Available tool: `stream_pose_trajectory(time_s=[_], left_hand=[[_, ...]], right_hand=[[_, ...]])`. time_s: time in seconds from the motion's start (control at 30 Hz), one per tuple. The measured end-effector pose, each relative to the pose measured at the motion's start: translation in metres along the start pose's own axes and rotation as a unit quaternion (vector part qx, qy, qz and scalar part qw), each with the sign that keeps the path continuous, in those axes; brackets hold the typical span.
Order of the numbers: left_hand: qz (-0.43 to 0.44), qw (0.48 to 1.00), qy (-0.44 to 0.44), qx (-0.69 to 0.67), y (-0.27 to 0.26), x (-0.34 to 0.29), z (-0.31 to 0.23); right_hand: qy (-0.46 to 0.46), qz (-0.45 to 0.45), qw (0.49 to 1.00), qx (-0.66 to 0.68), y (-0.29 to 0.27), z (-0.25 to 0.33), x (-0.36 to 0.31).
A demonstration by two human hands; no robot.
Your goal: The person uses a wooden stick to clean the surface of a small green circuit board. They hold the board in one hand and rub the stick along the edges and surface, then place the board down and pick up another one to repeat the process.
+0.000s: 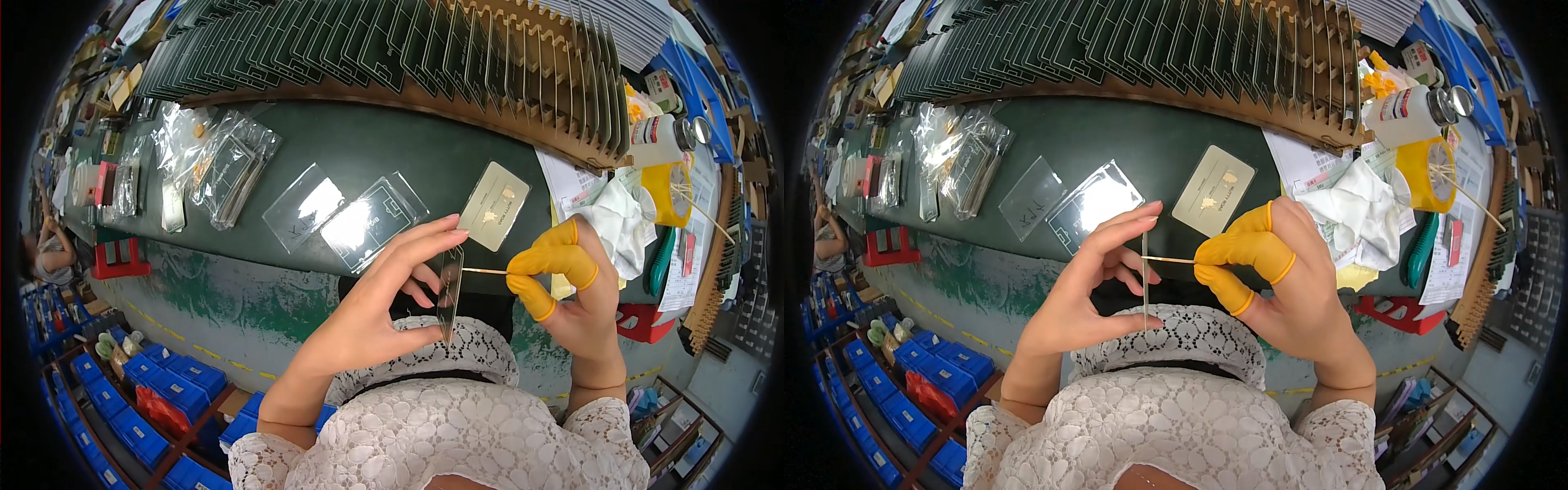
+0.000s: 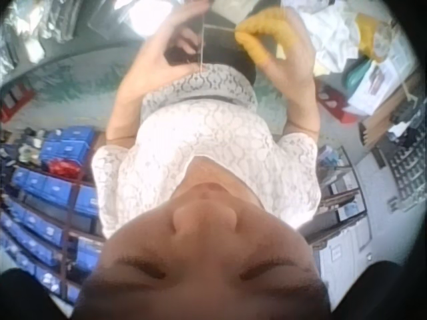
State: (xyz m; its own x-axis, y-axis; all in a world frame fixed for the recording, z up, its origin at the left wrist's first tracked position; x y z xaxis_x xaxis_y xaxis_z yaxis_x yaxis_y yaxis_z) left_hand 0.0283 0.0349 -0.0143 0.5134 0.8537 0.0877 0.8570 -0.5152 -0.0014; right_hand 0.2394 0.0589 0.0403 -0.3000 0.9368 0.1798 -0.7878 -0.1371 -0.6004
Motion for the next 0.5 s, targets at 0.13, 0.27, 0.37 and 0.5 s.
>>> stream_pose_trajectory(time_s=[0.13,0.27,0.37,0.5], left_hand=[[0.0,1.0,-0.001,-0.003,0.0004,0.0005,0.0],[0.0,1.0,-0.002,-0.003,0.0005,0.0002,0.001],[-0.002,1.0,-0.003,-0.001,0.0002,-0.0003,0.0013],[-0.003,1.0,-0.001,-0.002,0.0006,0.0002,0.0015]], right_hand=[[0.003,-0.002,1.0,-0.004,0.0,0.0,0.0004],[0.002,0.001,1.0,-0.003,0.0004,-0.0004,-0.0003],[0.004,0.011,1.0,-0.007,0.0001,0.0009,-0.0009],[0.006,0.006,1.0,-0.007,-0.0005,0.0013,-0.0024]])
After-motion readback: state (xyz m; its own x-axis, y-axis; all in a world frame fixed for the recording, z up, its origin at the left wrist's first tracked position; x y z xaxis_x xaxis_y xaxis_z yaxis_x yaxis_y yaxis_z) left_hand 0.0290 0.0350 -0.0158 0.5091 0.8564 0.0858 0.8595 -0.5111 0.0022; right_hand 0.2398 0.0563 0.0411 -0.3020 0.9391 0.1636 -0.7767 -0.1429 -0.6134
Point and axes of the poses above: each hand's wrist, its own x-axis towards the middle knuckle, its own y-axis out of the palm, z = x × y, the point moved 4 cm from there along x, towards the middle knuckle, and after that the axes turned 9 degrees about y, right-handed, at the moved point
